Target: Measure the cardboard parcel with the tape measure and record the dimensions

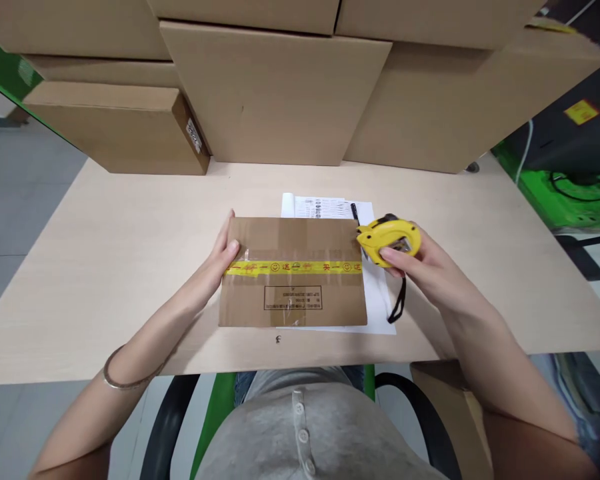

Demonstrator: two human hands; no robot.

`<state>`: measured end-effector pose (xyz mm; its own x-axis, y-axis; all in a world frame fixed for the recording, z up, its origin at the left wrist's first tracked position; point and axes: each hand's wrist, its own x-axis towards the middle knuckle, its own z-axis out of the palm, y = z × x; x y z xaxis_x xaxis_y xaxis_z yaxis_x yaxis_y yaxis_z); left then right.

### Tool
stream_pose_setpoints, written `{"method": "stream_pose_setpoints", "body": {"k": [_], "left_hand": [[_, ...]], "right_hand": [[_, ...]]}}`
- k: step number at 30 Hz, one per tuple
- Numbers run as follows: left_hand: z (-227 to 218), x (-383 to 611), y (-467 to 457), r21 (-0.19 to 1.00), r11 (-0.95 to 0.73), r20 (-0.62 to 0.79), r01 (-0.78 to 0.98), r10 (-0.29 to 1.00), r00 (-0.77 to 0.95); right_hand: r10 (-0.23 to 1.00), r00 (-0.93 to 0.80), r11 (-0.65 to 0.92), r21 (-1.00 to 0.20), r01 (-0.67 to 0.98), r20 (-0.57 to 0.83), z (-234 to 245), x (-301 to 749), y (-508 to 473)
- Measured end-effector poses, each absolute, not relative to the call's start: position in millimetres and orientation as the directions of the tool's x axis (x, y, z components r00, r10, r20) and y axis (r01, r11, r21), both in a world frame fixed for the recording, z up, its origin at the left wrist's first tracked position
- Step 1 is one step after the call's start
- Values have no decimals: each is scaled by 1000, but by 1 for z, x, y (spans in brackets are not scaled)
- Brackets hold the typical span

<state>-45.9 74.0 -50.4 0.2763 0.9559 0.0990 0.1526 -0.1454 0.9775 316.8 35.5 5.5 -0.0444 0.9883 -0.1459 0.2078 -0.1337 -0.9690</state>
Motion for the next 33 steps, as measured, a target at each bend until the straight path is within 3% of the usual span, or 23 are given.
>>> {"method": "stream_pose_setpoints", "body": {"k": [2,4,7,12,15,19,23,26,29,33], "left_hand": [[-42,-51,74,981,-133,85,144,950,300],[-35,-55,73,959,-243,190,143,932,310],[-28,-56,72,866,-468,401,178,861,313],[-32,-57,67,729,-662,568,175,727,385],[-41,-63,65,716,-688,593,116,688,418],[-50,-71,63,787,-614,510,56,699,501],[-50,-64,64,769,-637,550,59,705,448],[-51,-54,64,766,-642,588,32,719,370],[-57,-51,62,767,-641,601,18,728,329],[-75,-58,56,775,-627,574,79,750,329]], "right_hand": [[998,-40,-49,-986,159,-57,14,319,24],[998,-57,-5,-993,116,-11,22,322,14],[993,-106,-34,-996,87,-43,28,326,2],[983,-144,-101,-992,69,-110,31,333,-1],[995,-76,-61,-991,117,-70,38,335,4],[991,-103,116,-950,291,89,52,318,13],[951,-233,289,-857,427,205,73,274,25],[834,-469,502,-754,424,291,87,238,43],[690,-695,608,-683,404,203,96,207,61],[580,-815,653,-608,451,18,106,180,73]]}}
